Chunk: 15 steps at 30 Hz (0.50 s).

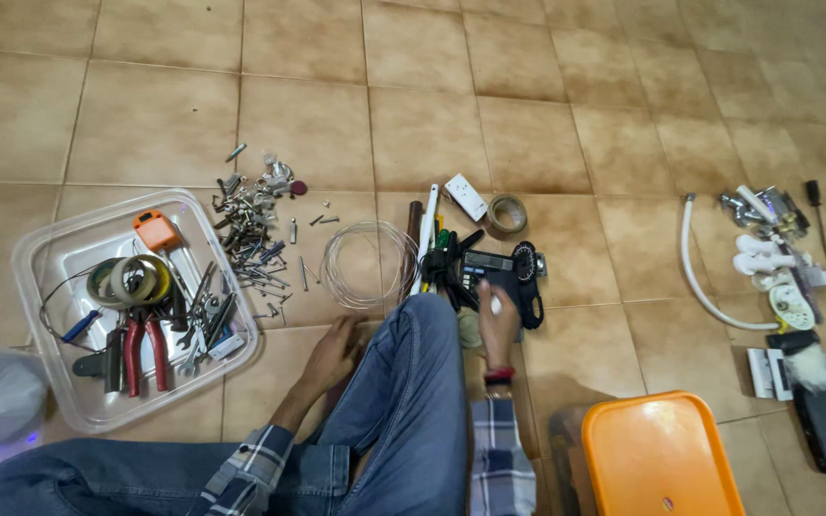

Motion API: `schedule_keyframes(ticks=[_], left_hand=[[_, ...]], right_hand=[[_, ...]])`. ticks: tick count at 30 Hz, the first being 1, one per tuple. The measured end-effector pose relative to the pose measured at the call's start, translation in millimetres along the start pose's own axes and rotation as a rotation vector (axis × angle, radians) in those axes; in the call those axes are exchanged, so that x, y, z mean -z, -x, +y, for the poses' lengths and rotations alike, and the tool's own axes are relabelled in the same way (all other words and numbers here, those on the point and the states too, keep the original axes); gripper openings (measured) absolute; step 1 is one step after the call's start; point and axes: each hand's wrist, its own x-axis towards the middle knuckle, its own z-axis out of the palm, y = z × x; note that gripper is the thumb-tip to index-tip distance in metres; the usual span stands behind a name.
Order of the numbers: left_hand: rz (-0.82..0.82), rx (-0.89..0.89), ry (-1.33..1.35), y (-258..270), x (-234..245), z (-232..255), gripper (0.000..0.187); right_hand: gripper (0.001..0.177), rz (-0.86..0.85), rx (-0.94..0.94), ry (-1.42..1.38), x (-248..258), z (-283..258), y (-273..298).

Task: The person applies adhesive tape to a small electronic component and a piece of cardboard while sitting on the floor surrounded by tools and hardware.

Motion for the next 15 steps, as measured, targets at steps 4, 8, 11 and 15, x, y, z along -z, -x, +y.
schedule_keyframes(ticks=[4,8,11,15], left_hand=[[-0.082,0.034,0.023,-1.9,-5.2,1.6,0.031],[-0.106,-0.008,0.064,-0.9,-4.9,-0.5,0.028],[-0.112,0.045,0.06,1.2,-3.3,1.9,0.029],[-0.116,0.06,0.068,0.8,-2.1,2.4,0.029]], right_hand=[[0.047,0.103,-0.1,0.409,28.6,72.9,31.9],[0.055,0.254,-0.075,0.43,30.5,106.0,42.1],[0.064,0.337,-0.111,0.485,32.5,108.1,34.5],[0.071,0.291,-0.245,0.53,35.3,106.9,12.2]])
